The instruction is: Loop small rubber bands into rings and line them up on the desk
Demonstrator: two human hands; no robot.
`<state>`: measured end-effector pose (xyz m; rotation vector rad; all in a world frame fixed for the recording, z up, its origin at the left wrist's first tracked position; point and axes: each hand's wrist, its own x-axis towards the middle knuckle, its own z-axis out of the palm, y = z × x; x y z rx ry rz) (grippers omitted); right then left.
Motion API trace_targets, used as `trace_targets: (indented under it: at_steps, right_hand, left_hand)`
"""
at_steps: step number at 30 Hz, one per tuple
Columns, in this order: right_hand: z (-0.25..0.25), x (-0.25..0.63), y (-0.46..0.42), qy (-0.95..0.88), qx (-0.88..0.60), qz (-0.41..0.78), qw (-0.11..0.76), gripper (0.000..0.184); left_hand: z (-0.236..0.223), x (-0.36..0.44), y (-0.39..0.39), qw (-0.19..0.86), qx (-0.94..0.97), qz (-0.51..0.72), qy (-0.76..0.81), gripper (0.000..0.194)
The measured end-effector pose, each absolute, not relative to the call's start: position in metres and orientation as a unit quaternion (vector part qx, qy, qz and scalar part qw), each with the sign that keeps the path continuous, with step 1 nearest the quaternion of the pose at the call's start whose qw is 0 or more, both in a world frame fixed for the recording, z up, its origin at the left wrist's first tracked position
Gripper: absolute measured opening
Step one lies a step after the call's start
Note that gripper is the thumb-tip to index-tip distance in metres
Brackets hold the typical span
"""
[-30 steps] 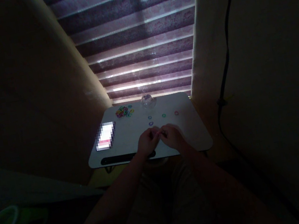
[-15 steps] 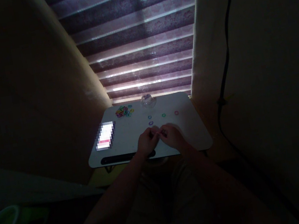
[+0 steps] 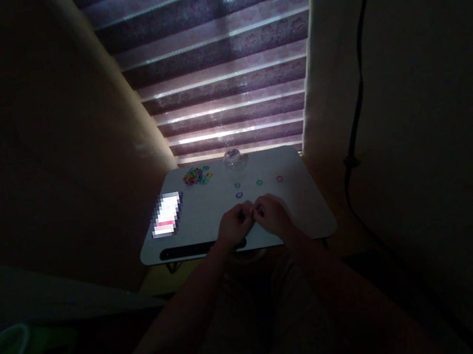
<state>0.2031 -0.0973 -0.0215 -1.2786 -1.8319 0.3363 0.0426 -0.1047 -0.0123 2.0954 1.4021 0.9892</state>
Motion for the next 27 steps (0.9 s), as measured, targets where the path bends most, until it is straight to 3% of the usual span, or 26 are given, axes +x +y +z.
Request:
trace_targets:
  at_steps: [17,27]
  right_hand:
    - [-0.0254,0.2044,-0.0932,-0.742,-0.492,0.178,0.418,0.010]
    - [-0.0220,0.2035,-0.0948,-0.749,-0.500,0.137,0.413,0.008]
  left_hand:
    - [-0.0127,0.0432,-0.1047,0.209,0.736,0.341,0.546,0.023]
    - [-0.0160,0.0439,-0.1028,0.203,0.737,0.355,0.539,0.021]
